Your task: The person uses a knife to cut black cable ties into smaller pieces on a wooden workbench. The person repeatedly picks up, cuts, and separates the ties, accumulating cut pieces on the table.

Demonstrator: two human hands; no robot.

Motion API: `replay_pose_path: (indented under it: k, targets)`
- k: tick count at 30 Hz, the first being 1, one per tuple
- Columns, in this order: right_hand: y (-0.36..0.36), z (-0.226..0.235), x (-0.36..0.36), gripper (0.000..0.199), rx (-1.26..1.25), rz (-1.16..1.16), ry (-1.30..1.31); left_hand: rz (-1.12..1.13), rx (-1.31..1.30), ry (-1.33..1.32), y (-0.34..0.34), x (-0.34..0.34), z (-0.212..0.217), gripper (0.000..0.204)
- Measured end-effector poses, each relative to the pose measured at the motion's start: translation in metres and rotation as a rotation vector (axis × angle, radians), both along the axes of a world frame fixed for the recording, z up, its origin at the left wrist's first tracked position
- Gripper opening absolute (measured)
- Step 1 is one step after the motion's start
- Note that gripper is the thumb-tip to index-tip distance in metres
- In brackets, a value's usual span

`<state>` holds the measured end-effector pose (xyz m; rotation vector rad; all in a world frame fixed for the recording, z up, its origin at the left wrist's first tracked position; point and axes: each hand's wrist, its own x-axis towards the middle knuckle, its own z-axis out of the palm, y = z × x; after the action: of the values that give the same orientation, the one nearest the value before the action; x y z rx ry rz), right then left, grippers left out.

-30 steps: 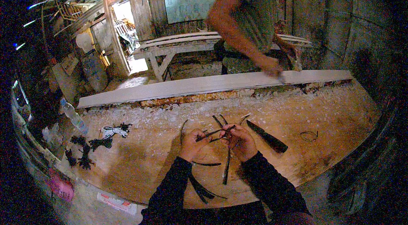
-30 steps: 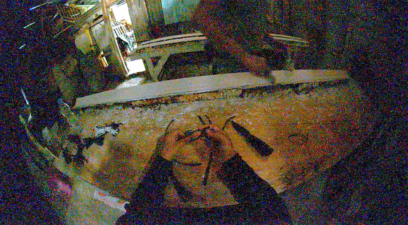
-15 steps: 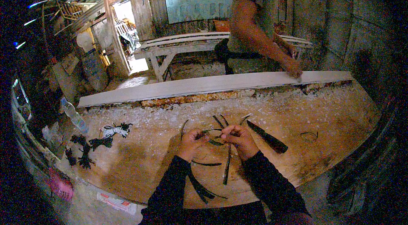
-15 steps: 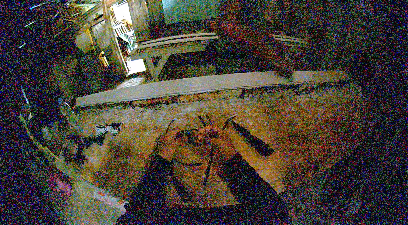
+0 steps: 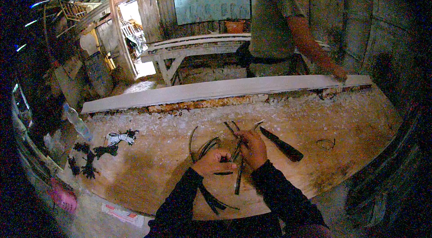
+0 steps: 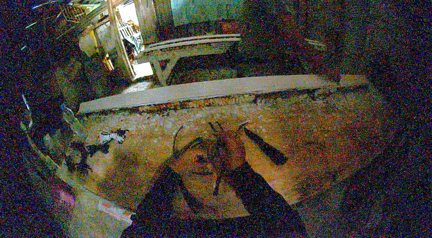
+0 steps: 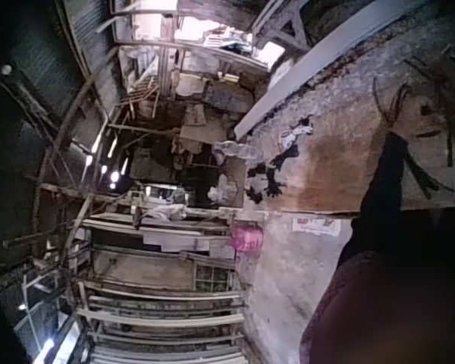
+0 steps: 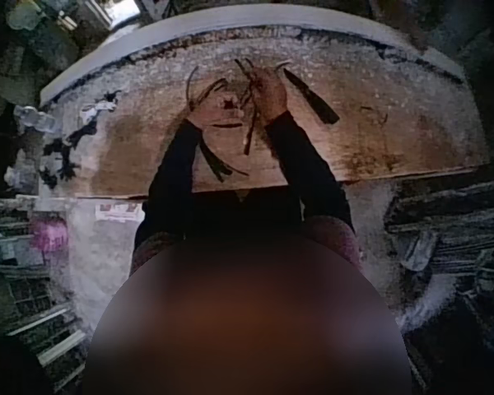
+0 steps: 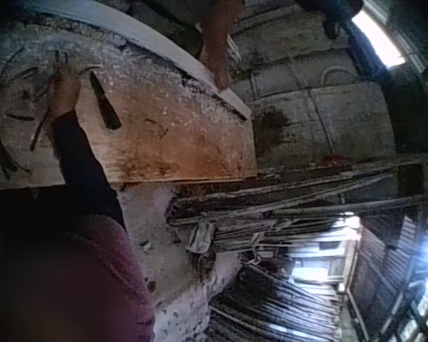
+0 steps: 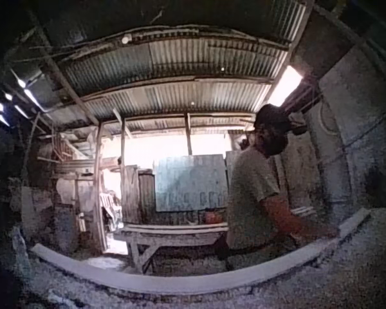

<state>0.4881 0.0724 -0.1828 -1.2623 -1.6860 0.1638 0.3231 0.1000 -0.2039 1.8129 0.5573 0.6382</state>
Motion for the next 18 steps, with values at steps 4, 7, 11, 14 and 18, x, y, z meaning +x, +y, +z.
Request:
replay_pose_path:
  k: [4, 7, 11, 14, 18]
  targets:
    - [0.003, 0.003, 0.001, 0.025, 0.015, -0.032, 0.084, 0.228, 0.036, -0.118, 0.011, -0.004, -0.009, 0.015]
    - [0.005, 0.000, 0.001, 0.021, 0.174, -0.057, 0.058, 0.519, 0.153, -0.197, 0.022, -0.008, -0.014, 0.012]
    - [0.006, -0.010, -0.001, 0.016, 0.068, 0.186, 0.206, 0.765, -0.042, -0.342, 0.023, -0.013, -0.010, 0.008]
    - [0.007, -0.016, -0.007, 0.013, -0.165, 0.508, 0.356, 0.827, -0.066, -0.381, 0.021, -0.015, -0.003, 0.009]
    - [0.004, -0.013, -0.015, 0.011, -0.326, 0.699, 0.291, 0.835, -0.161, -0.415, 0.019, -0.015, -0.001, 0.009]
